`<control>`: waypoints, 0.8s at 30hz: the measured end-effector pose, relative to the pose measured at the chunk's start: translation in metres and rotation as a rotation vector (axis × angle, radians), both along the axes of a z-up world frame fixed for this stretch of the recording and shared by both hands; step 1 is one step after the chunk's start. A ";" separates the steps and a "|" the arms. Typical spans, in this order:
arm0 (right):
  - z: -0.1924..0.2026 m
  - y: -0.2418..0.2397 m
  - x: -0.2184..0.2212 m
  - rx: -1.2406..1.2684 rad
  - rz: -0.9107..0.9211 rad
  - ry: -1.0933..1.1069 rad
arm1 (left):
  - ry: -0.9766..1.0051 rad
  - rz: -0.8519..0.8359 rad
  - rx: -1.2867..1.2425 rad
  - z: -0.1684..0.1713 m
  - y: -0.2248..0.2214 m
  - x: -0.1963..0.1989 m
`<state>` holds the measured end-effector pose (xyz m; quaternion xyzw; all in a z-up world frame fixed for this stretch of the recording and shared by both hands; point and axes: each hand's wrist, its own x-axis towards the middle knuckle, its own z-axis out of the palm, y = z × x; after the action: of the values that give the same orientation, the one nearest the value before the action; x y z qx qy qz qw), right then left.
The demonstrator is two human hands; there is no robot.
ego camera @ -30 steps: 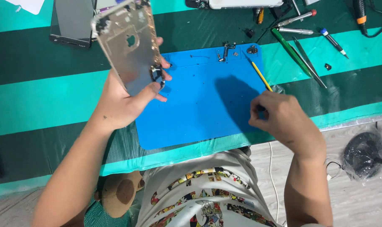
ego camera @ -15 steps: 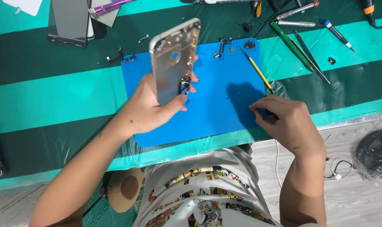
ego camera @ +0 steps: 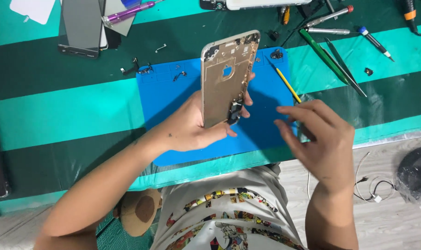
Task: Disassembling and repairing the internal components of a mobile phone using precision tools on a repair mat.
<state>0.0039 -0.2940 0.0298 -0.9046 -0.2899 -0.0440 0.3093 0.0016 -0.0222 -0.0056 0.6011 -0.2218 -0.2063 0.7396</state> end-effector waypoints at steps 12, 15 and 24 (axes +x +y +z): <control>0.000 0.064 -0.006 -0.132 0.089 -0.157 | -0.163 0.118 0.158 0.003 0.003 -0.009; 0.000 0.063 -0.006 -0.146 0.099 -0.117 | -0.317 0.136 0.196 0.003 0.005 -0.010; 0.005 0.065 -0.002 -0.188 0.089 0.082 | -0.293 0.129 0.251 -0.008 -0.001 -0.011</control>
<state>0.0020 -0.2290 0.0348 -0.9169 -0.3198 0.0343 0.2363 -0.0098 -0.0232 -0.0136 0.7253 -0.2607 -0.0949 0.6301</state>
